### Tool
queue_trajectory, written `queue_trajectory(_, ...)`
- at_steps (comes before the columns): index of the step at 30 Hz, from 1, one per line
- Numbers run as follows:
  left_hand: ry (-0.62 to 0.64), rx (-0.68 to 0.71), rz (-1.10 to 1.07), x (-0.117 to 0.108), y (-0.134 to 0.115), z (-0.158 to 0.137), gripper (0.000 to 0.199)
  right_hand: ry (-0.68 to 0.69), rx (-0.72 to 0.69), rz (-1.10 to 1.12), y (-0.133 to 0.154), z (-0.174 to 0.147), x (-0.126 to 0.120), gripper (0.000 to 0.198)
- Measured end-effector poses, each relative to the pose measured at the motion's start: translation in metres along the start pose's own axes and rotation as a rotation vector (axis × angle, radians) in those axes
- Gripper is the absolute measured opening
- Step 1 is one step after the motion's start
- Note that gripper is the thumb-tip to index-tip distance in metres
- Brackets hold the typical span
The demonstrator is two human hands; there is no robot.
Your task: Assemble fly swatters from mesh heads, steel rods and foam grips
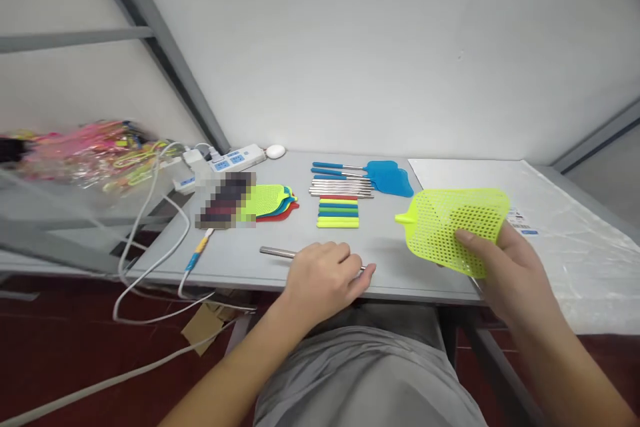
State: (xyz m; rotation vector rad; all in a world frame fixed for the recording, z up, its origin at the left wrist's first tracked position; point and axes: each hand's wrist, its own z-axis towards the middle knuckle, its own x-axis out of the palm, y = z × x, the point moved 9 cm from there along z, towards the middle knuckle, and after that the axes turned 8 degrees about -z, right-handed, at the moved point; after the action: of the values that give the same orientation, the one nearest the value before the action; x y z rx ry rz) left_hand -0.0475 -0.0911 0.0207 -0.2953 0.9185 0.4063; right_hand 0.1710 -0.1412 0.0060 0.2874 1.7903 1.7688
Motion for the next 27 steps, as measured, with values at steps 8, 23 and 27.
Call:
queue_trajectory(8,-0.054,0.024,-0.004,0.02,-0.006,-0.016,0.021,0.198,0.272,0.161,-0.051,-0.037,0.025,0.059)
queue_trajectory(23,0.203,-0.181,-0.031,0.034,0.061,0.051,0.027,0.184,0.288,0.12,-0.078,-0.027,0.054,0.063)
queue_trajectory(27,0.284,-0.161,-0.086,0.07,0.091,0.111,0.033,0.108,0.346,0.204,-0.082,-0.025,0.053,0.06)
